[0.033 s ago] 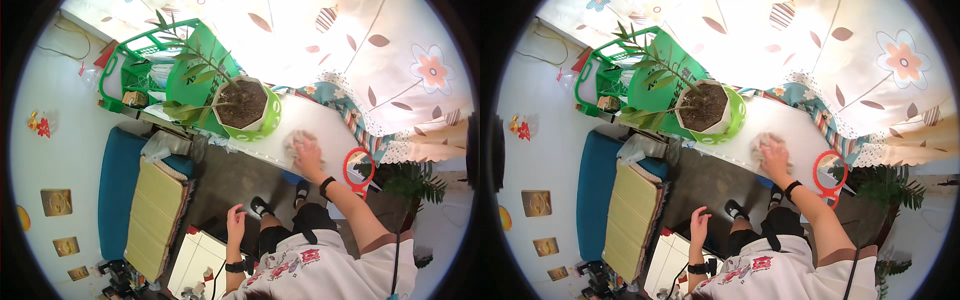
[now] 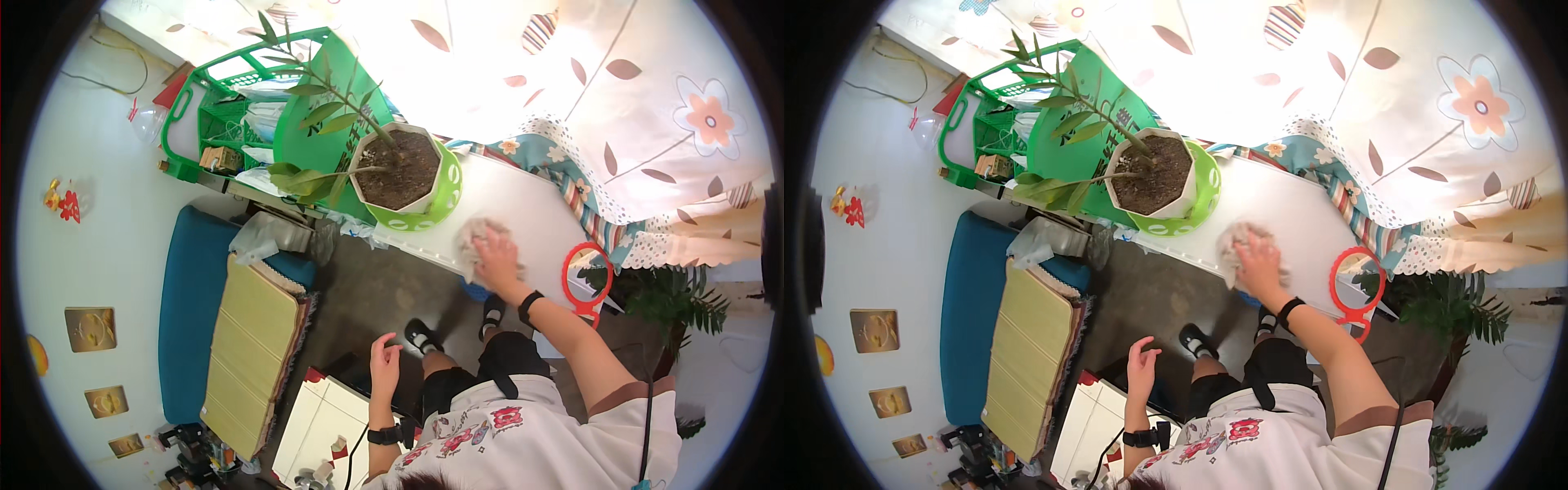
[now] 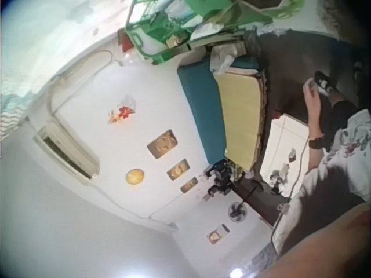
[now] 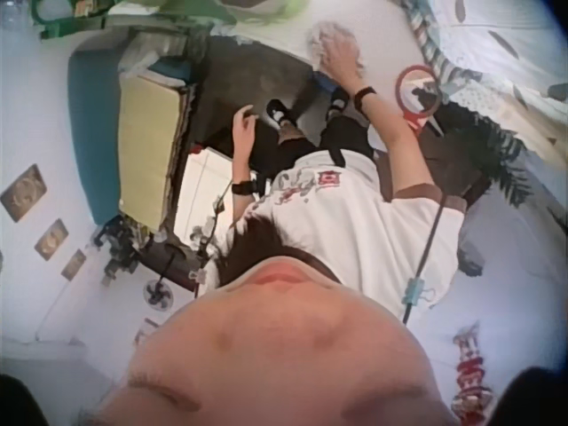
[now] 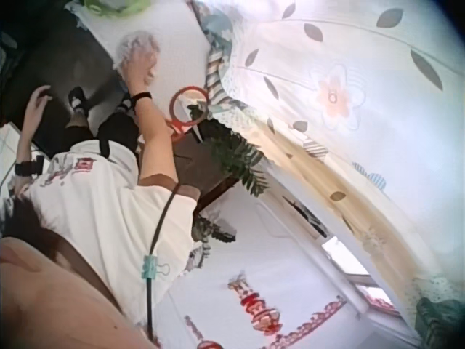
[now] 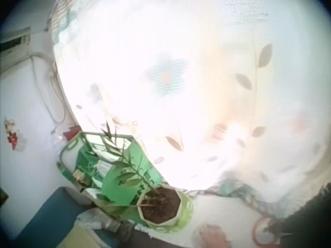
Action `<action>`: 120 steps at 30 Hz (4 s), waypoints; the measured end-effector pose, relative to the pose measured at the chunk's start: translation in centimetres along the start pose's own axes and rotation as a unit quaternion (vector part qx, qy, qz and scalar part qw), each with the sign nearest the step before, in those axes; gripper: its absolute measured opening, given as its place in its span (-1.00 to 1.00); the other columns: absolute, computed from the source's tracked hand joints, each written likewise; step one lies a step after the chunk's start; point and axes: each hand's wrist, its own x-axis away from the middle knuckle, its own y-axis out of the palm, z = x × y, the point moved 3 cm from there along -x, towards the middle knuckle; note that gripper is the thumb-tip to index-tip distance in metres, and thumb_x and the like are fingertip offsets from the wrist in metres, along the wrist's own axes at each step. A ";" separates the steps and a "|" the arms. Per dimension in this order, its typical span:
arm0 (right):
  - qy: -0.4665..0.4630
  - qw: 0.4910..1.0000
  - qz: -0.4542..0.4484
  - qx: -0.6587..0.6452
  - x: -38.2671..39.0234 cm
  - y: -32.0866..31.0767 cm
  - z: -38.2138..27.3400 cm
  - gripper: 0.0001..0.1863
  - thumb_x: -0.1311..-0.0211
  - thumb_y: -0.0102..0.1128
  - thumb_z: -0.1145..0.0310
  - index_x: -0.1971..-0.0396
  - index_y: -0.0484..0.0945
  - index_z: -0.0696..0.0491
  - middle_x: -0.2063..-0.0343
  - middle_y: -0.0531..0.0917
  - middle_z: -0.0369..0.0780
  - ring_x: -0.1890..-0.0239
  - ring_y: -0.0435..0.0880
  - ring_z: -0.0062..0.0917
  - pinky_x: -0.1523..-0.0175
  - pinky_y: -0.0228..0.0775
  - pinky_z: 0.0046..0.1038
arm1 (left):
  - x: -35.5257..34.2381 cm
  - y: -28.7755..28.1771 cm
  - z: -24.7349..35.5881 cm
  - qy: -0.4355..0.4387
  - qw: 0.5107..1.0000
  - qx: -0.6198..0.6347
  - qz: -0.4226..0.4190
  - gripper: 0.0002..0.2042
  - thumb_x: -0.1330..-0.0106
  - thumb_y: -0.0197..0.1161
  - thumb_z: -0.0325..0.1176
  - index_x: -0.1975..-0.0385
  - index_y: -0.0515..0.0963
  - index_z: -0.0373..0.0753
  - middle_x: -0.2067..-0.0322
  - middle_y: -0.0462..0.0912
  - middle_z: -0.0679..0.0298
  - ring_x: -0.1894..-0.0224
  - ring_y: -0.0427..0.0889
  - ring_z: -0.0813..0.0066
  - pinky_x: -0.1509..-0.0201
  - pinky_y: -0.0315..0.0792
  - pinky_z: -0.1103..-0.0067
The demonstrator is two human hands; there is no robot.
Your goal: The person is seen cleaning a shelf using a white cloth, and then moving to another area to clean a table.
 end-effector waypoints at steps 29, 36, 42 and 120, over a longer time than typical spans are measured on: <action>-0.131 0.974 -0.138 -0.123 -4.2 4.4 -31.5 -0.59 0.25 0.19 0.30 0.23 0.53 -0.22 0.12 0.49 -0.29 0.05 0.41 -0.27 0.07 0.28 -0.19 | -13.2 -20.7 -5.1 0.025 0.988 -0.023 -0.148 -0.67 -0.26 0.08 -0.47 -0.03 0.33 -0.31 0.03 0.45 0.18 0.18 0.55 0.45 0.06 0.39 0.59; -0.040 0.982 -0.011 -0.186 6.1 -4.7 -25.7 -0.48 0.26 0.20 0.33 0.11 0.46 -0.16 0.06 0.47 -0.23 0.09 0.41 -0.25 0.09 0.31 -0.26 | -12.6 -9.4 1.4 0.105 0.917 -0.053 -0.381 -0.59 -0.21 0.18 -0.46 -0.06 0.29 -0.29 0.01 0.42 0.16 0.14 0.53 0.48 0.06 0.41 0.58; 0.134 0.957 0.162 -0.198 19.1 -11.3 -18.0 -0.43 0.26 0.31 0.32 0.07 0.44 -0.05 0.17 0.52 -0.18 0.17 0.44 -0.20 0.04 0.33 -0.27 | -4.6 3.9 5.2 0.181 0.813 -0.084 -0.547 -0.51 -0.11 0.30 -0.40 -0.05 0.31 -0.29 0.04 0.44 0.21 0.19 0.53 0.46 0.10 0.43 0.56; 0.210 -0.342 0.872 -0.280 156.4 1.7 20.2 -0.73 -0.25 -0.03 0.42 0.09 0.33 0.20 0.19 0.49 -0.08 0.15 0.55 -0.24 -0.01 0.50 -0.27 | 78.0 62.6 -10.1 0.430 0.600 -0.497 -0.455 -0.75 -0.20 0.20 -0.25 0.29 0.45 -0.31 0.52 0.53 0.17 0.48 0.47 0.46 0.33 0.40 0.51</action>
